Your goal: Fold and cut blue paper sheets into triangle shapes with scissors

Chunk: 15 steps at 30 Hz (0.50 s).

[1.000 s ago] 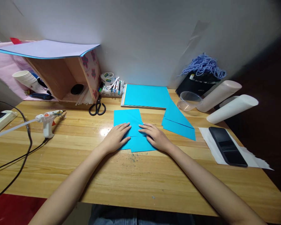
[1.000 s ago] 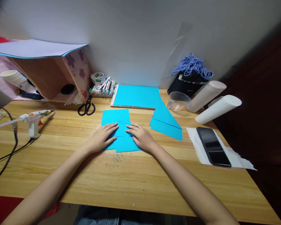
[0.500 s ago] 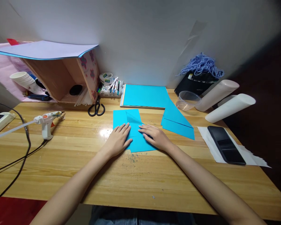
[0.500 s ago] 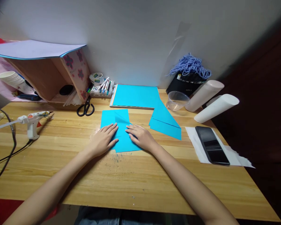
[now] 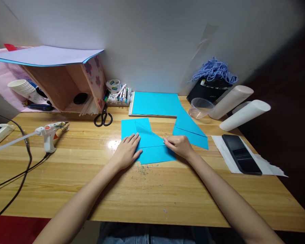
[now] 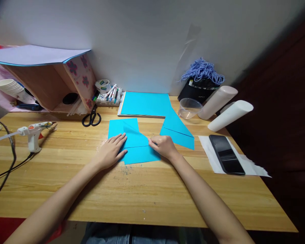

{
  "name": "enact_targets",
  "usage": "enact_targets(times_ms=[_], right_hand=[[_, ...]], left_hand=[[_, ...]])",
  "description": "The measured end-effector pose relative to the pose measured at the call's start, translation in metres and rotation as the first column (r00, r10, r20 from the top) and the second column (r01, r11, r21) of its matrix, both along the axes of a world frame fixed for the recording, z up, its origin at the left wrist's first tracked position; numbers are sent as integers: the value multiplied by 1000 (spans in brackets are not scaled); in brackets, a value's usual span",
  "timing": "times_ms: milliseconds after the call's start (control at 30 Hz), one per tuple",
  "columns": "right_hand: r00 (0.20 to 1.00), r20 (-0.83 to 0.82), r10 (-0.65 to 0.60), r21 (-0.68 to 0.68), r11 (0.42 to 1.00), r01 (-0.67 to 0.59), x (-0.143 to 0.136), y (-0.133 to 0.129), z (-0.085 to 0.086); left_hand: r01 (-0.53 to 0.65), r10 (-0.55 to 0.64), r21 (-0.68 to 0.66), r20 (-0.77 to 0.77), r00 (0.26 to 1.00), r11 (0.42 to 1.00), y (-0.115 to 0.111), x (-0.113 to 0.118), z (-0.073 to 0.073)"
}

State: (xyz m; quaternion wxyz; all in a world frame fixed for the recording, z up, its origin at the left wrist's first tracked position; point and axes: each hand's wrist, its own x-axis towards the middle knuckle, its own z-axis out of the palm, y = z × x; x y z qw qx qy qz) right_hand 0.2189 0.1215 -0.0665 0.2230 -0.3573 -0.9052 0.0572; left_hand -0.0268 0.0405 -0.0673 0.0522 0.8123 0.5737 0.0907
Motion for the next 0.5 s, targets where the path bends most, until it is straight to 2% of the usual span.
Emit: enact_targets(times_ms=[133, 267, 333, 400, 500], right_hand=[[987, 86, 135, -48, 990, -131, 15, 7, 5], [983, 110, 148, -84, 987, -139, 25, 11, 4], [996, 42, 80, -93, 993, -76, 25, 12, 2], [995, -85, -42, -128, 991, 31, 19, 11, 0], [953, -238, -188, -285, 952, 116, 5, 6, -1]], left_hand=[[1, -1, -5, -16, 1000, 1000, 0, 0, 1], [0, -1, -14, -20, 1000, 1000, 0, 0, 2], [1, -2, -12, -23, 1000, 1000, 1, 0, 3], [2, -2, -11, -28, 1000, 1000, 1, 0, 3], [5, -5, -11, -23, 1000, 1000, 1, 0, 3]])
